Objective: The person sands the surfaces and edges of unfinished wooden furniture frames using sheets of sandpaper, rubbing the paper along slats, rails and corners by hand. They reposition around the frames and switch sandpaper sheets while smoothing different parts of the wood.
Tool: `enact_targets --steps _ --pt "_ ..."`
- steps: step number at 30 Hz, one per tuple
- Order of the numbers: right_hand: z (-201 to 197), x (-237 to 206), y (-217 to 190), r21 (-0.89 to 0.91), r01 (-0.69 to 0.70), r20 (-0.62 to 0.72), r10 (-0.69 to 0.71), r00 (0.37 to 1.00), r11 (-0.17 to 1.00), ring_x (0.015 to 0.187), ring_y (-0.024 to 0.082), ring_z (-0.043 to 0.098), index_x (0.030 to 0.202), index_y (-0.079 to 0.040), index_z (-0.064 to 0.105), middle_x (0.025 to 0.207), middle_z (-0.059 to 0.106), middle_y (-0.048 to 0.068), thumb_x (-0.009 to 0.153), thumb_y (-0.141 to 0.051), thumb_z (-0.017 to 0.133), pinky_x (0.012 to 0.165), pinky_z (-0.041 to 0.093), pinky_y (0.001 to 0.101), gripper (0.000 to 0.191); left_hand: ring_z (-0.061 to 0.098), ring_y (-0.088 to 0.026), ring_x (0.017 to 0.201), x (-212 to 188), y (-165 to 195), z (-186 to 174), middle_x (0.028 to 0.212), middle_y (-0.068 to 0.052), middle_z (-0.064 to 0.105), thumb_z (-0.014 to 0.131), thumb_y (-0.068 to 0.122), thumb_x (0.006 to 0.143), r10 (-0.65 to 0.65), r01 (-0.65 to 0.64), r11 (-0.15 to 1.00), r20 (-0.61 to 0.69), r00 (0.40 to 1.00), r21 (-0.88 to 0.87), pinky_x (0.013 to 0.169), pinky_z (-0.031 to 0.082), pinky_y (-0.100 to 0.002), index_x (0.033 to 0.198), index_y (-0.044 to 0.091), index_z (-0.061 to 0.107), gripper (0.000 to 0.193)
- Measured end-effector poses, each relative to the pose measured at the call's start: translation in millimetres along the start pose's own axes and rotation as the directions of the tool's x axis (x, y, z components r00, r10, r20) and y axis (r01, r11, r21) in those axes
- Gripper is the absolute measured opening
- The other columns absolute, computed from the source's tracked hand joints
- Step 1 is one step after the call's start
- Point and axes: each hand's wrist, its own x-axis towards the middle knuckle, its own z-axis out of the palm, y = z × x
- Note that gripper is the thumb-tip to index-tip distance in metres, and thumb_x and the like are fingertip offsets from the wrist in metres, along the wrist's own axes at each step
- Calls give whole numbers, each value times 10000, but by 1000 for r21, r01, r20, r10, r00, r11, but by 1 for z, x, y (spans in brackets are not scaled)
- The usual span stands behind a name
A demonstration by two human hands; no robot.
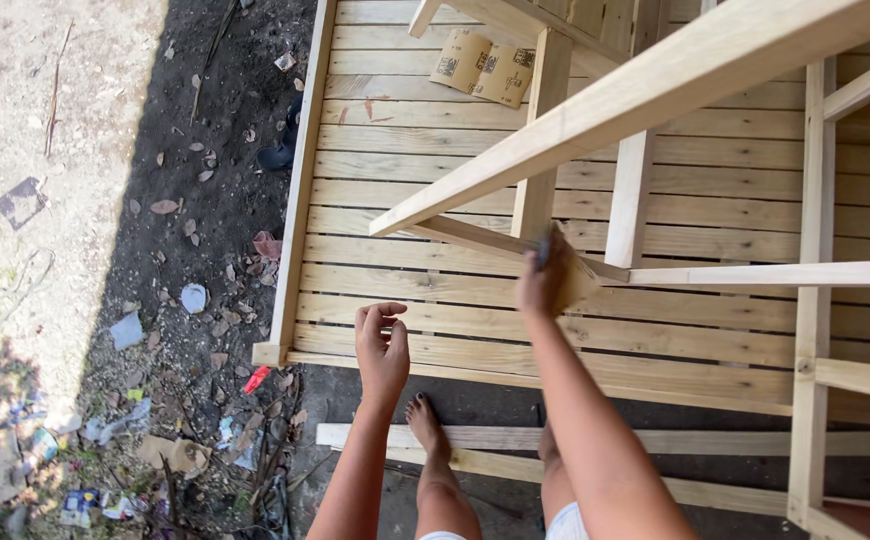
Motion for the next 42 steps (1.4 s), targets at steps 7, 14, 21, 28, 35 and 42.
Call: enact_targets --steps 7,14,21,28,35,42 --pt "74 -72 -64 -31 422 337 -388 858 906 1620 356 125 1620 -111 348 1727 235 143 1080 -325 354 1300 96 498 581 650 -151 916 67 19 -31 1072 -61 611 577 -29 904 156 -154 988 72 985 -22 717 532 -288 1036 53 671 181" --pt "-18 -27 36 -299 21 51 -6 999 954 1586 346 216 1617 -86 325 1706 287 134 1082 -309 344 1294 184 447 580 643 -158 933 93 37 -26 1073 -58 602 588 -21 914 216 -203 976 191 958 -82 720 535 -295 1047 57 656 169" --pt "20 -6 3 44 -42 230 31 973 998 1596 363 156 1612 -36 269 1704 210 199 1065 -381 442 1282 169 453 669 647 -179 965 138 55 14 1082 -78 590 571 77 978 219 -194 974 263 940 -117 757 535 -332 1086 49 659 142" --pt "35 37 -16 -398 -5 232 106 967 917 1575 386 82 1641 -74 140 1711 132 190 1054 -436 415 1260 63 531 743 629 -330 970 167 57 54 1041 -138 662 441 246 1008 255 -257 965 382 888 -48 852 491 -415 1073 86 731 338" --pt "51 99 -20 -449 91 217 10 976 889 1574 425 93 1634 -43 156 1709 138 207 1027 -382 464 1278 101 508 760 649 -331 848 163 59 58 1012 -105 678 484 202 837 73 -67 997 297 952 -31 768 495 -414 956 116 753 306" --pt "26 18 -37 -98 -121 246 142 959 988 1542 321 323 1596 -30 327 1654 353 183 1054 -364 435 1266 237 395 645 633 -357 1018 172 52 61 1102 -142 669 540 230 900 120 -125 992 317 941 -5 890 500 -451 1011 113 757 270"
